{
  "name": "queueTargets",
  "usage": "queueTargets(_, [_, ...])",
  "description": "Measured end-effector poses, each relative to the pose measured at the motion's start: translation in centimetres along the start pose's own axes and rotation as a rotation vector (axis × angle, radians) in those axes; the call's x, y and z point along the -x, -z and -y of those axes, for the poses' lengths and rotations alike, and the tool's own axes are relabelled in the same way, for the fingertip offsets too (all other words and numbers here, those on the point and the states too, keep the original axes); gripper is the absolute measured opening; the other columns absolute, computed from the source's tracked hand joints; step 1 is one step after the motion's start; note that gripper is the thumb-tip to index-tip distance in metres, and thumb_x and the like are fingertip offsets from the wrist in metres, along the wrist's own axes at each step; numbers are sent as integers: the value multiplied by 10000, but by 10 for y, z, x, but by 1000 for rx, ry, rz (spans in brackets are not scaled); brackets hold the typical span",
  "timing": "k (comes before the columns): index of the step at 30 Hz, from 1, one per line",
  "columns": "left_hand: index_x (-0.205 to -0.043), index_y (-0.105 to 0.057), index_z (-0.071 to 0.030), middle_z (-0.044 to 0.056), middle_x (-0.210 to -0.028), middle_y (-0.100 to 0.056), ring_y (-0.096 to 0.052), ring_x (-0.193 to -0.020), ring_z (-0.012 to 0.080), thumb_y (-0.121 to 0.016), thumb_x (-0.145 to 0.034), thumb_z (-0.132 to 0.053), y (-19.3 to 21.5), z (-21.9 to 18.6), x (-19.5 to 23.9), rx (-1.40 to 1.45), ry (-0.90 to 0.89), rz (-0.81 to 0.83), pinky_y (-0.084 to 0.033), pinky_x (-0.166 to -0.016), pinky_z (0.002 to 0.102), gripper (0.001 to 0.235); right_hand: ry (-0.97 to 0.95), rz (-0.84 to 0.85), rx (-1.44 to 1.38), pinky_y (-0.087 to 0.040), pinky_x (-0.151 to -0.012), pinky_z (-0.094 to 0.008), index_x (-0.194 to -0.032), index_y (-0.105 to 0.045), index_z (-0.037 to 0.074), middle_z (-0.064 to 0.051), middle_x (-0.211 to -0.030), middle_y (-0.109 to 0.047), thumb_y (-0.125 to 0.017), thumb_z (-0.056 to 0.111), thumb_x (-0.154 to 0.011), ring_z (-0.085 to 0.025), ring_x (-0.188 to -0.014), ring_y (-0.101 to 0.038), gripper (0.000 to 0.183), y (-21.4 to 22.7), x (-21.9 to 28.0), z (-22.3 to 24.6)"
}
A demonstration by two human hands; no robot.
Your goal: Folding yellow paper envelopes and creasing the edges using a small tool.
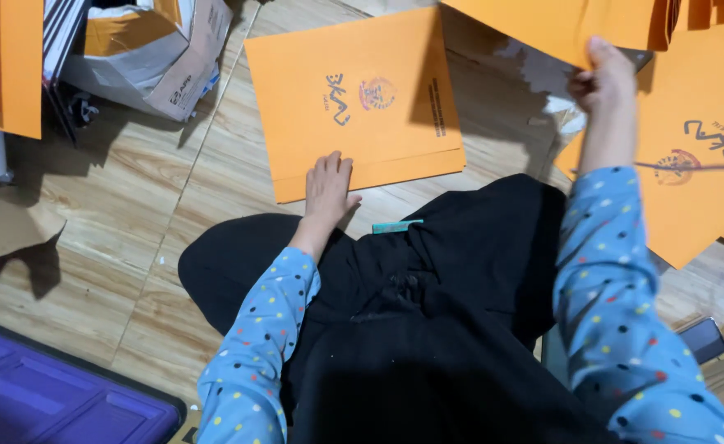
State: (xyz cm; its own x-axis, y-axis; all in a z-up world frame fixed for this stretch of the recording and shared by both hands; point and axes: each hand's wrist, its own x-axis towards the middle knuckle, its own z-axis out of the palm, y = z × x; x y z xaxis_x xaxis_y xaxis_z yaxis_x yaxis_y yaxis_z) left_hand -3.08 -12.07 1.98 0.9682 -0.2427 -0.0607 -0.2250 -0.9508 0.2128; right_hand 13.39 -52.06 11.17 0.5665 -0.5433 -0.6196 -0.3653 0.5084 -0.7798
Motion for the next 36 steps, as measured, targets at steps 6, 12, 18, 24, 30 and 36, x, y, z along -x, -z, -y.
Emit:
queueTargets(6, [-974, -455, -94, 81, -990, -446, -461, -841, 280, -831, -491, -378, -22, 19, -14, -166, -78, -114, -494, -508, 398, 675, -7, -119, -427, -671, -566, -361, -1235, -591, 179, -159, -864, -721, -499, -120, -914, -293, -664, -756, 448, 53, -184, 30])
queueTargets(12, [-919, -502, -44, 140, -1038, -476, -499, -845, 324, -816, -546, -301, -49, 33, -20, -72, -120, -27, -511, -540, 438, 551, 1226, 53, 107, -403, -411, -206, -742, -525, 106, -59, -787, -629, -477, -66, -738, -136, -592, -560, 179, 0, -33, -73])
queueTargets(18, [-804, -577, -111, 93, -823, -572, -621, -693, 304, -542, -798, -234, -48, 42, -14, -33, -238, -76, -539, -523, 398, 129, 1275, 902, 995, -458, -803, -323, -1006, -581, 143, -46, -931, -566, -632, 235, -822, -241, -953, -551, 211, -22, 59, -240])
queueTargets(24, [-718, -492, -101, 31, -645, -430, -543, -556, 221, -548, -706, -80, -52, 23, -18, -354, -242, -426, -485, -390, 290, 61, 2085, 725, 1270, -414, -625, -269, -901, -542, 148, -12, -847, -477, -551, 274, -815, -186, -817, -499, 153, -48, 109, -277])
queueTargets(30, [-689, -528, -135, 6, -651, -437, -542, -617, 187, -607, -657, -122, -59, 27, -22, -323, -123, -461, -476, -410, 273, 87, 2065, 625, 1287, -372, -552, -257, -749, -505, 161, 12, -715, -408, -508, 187, -848, -162, -715, -448, 102, -63, 93, -289])
queueTargets(36, [-787, -584, -61, 77, -708, -521, -598, -706, 293, -748, -660, -189, -32, 34, -36, 22, 57, -102, -541, -557, 408, 243, 1824, 696, 1556, -446, -508, -273, -778, -539, 170, 17, -677, -501, -530, 138, -792, -167, -680, -542, 36, -80, 78, -295])
